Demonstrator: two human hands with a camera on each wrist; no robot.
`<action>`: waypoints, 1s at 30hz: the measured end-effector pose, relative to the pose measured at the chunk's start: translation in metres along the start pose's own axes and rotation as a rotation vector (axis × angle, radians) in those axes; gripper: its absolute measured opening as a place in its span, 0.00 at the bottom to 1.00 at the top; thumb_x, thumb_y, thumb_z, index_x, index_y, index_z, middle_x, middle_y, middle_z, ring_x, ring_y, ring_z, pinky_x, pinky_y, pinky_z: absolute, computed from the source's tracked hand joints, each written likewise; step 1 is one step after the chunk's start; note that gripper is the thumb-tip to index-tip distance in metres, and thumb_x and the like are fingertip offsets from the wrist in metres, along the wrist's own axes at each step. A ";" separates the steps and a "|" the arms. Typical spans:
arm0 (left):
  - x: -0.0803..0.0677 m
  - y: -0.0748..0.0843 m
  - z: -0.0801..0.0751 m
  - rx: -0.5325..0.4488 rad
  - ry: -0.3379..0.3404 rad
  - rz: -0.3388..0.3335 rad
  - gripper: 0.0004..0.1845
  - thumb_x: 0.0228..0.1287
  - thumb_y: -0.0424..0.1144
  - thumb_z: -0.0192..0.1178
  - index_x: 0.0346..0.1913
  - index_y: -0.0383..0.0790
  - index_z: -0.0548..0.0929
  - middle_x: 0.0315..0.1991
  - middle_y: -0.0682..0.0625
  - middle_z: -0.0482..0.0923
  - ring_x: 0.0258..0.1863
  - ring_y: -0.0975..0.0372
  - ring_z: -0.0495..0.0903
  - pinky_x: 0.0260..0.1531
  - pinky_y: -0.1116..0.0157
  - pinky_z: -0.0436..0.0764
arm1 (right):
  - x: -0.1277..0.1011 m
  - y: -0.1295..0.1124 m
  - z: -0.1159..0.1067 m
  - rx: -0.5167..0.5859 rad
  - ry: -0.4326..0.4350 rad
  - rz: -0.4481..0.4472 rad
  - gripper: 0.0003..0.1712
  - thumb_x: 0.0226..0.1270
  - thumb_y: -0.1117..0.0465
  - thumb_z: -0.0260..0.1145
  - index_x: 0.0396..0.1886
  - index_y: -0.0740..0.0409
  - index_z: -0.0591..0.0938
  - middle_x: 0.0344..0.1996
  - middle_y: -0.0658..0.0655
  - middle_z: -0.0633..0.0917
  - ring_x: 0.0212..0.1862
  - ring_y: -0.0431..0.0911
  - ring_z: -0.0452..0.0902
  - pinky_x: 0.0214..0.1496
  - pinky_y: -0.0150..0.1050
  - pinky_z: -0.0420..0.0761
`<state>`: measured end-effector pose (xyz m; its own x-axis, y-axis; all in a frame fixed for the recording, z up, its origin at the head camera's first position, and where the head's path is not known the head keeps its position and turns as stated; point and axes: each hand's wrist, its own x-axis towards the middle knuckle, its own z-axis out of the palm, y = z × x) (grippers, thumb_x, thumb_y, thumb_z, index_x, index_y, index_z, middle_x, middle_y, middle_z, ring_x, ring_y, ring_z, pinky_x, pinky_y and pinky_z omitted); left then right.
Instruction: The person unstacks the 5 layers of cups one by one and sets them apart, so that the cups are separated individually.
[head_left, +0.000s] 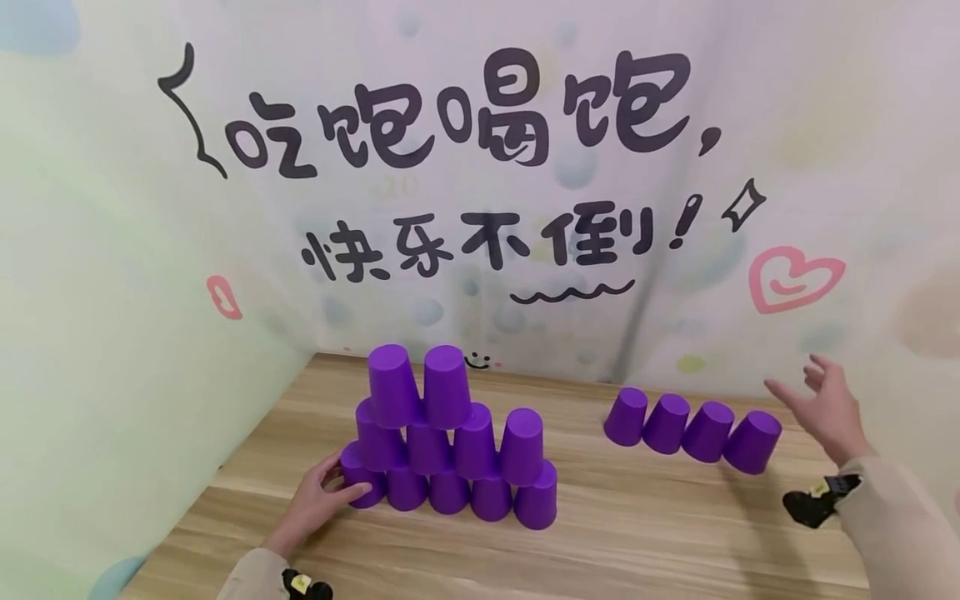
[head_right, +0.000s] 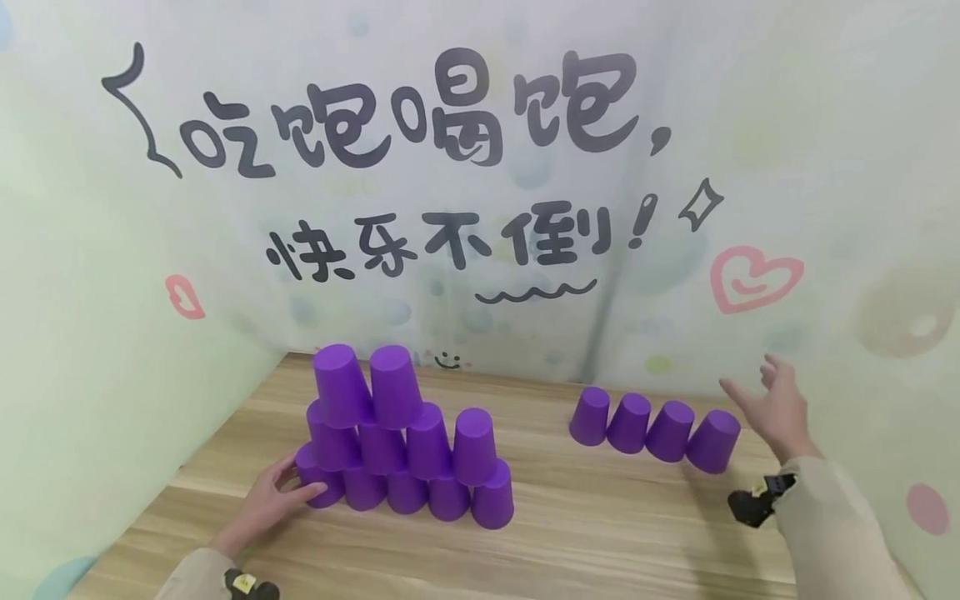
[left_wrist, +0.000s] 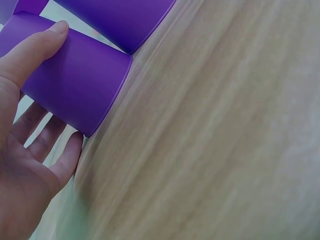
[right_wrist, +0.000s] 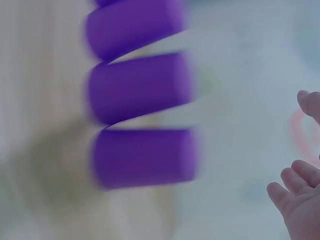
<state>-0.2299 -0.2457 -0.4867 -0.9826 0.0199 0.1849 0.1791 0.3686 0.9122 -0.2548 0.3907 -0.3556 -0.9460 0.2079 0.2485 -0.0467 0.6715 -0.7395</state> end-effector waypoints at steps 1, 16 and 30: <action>0.000 0.001 -0.001 -0.003 -0.005 0.004 0.32 0.46 0.32 0.67 0.57 0.29 0.68 0.46 0.38 0.74 0.41 0.67 0.72 0.44 0.71 0.75 | 0.003 -0.010 -0.004 0.009 0.008 -0.020 0.50 0.62 0.49 0.56 0.66 0.68 0.35 0.61 0.79 0.46 0.60 0.71 0.44 0.52 0.67 0.56; 0.000 0.002 0.000 0.010 0.012 -0.001 0.32 0.45 0.32 0.68 0.55 0.29 0.70 0.46 0.38 0.75 0.43 0.60 0.73 0.44 0.67 0.75 | 0.027 -0.162 0.015 0.194 -0.031 -0.256 0.44 0.59 0.55 0.62 0.68 0.57 0.48 0.63 0.67 0.59 0.62 0.57 0.57 0.57 0.34 0.68; 0.000 0.003 0.000 -0.009 0.006 -0.022 0.33 0.45 0.32 0.68 0.57 0.29 0.68 0.46 0.39 0.74 0.43 0.61 0.73 0.45 0.67 0.75 | -0.011 -0.261 0.115 0.285 -0.374 -0.585 0.40 0.54 0.65 0.66 0.64 0.61 0.56 0.59 0.65 0.66 0.58 0.56 0.63 0.59 0.48 0.66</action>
<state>-0.2293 -0.2447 -0.4843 -0.9859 0.0067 0.1672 0.1584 0.3604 0.9193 -0.2691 0.1314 -0.2379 -0.7846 -0.4162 0.4596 -0.6090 0.3777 -0.6975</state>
